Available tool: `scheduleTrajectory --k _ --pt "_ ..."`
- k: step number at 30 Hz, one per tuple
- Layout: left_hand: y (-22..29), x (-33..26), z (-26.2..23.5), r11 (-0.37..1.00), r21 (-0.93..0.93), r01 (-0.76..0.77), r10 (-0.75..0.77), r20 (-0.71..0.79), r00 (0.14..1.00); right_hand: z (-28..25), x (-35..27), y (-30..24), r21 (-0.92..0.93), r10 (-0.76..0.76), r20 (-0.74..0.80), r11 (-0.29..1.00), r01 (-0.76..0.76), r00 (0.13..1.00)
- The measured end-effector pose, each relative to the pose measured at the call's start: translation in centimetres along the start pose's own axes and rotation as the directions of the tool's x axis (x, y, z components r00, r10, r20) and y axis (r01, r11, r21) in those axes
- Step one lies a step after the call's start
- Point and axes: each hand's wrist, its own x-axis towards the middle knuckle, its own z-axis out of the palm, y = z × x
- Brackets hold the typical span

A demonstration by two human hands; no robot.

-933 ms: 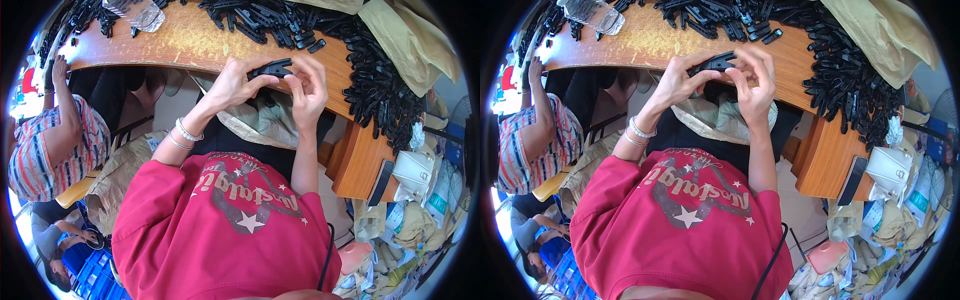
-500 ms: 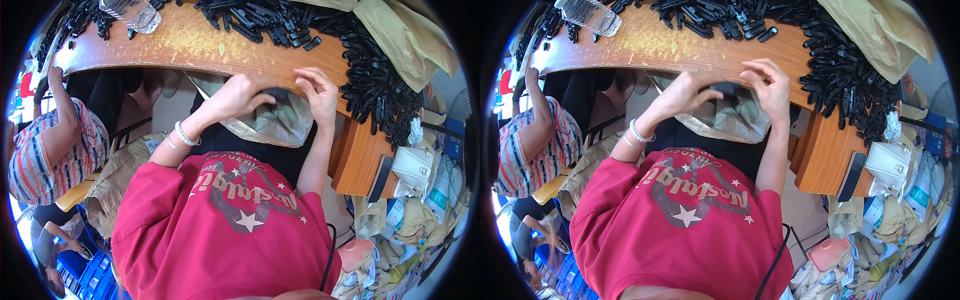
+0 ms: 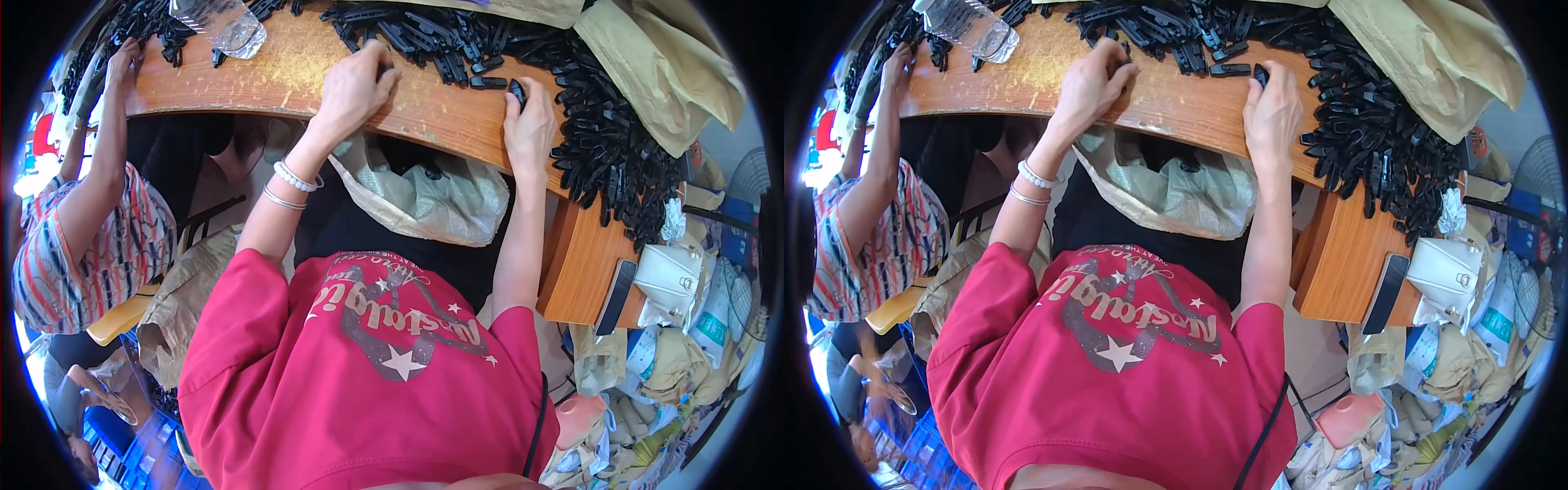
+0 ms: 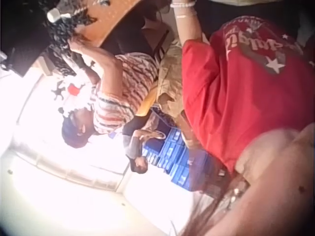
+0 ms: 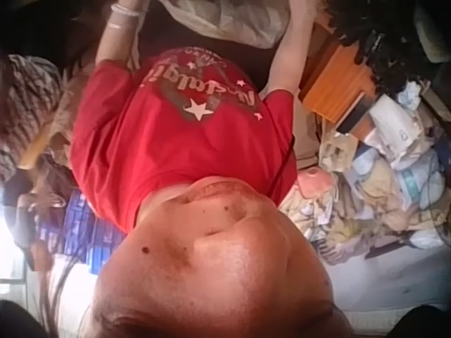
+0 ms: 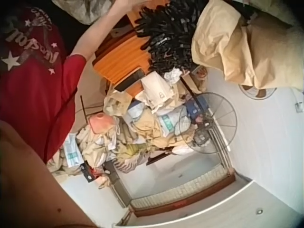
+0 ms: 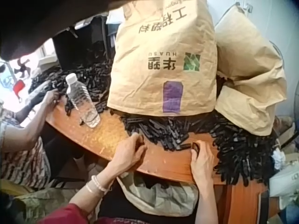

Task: Assembling small black plastic components by hand at a workstation.

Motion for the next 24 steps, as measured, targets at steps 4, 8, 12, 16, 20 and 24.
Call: scheduleTrajectory --k 4,8,12,16,20,24 --pt "0.0 -1.3 -1.2 0.961 -0.020 0.276 -0.275 0.028 0.961 -1.5 -1.5 0.2 0.104 0.103 0.024 0.989 -0.105 0.994" --pt "1.1 -2.3 -1.5 0.967 0.049 0.249 -0.251 0.035 0.967 -2.3 -2.7 -0.6 0.407 0.234 0.104 0.877 -0.256 0.967" --pt "0.7 -2.1 -0.9 0.978 0.120 0.172 -0.165 -0.062 0.984 -2.9 -3.1 -2.2 0.673 0.365 0.218 0.615 -0.410 0.905" --pt "2.4 -2.5 -1.3 0.788 -0.557 0.263 -0.220 0.145 0.965 -4.9 -3.0 -2.8 0.704 0.155 0.208 0.662 -0.258 0.966" --pt "4.5 -2.6 -1.2 0.153 -0.781 0.606 -0.124 0.593 0.796 -6.0 -3.7 -4.9 0.826 0.070 0.385 0.419 -0.378 0.920" --pt "5.8 -3.2 0.0 0.253 -0.757 0.602 -0.132 0.590 0.797 -5.4 -4.1 -5.8 0.822 0.050 0.310 0.488 -0.294 0.949"
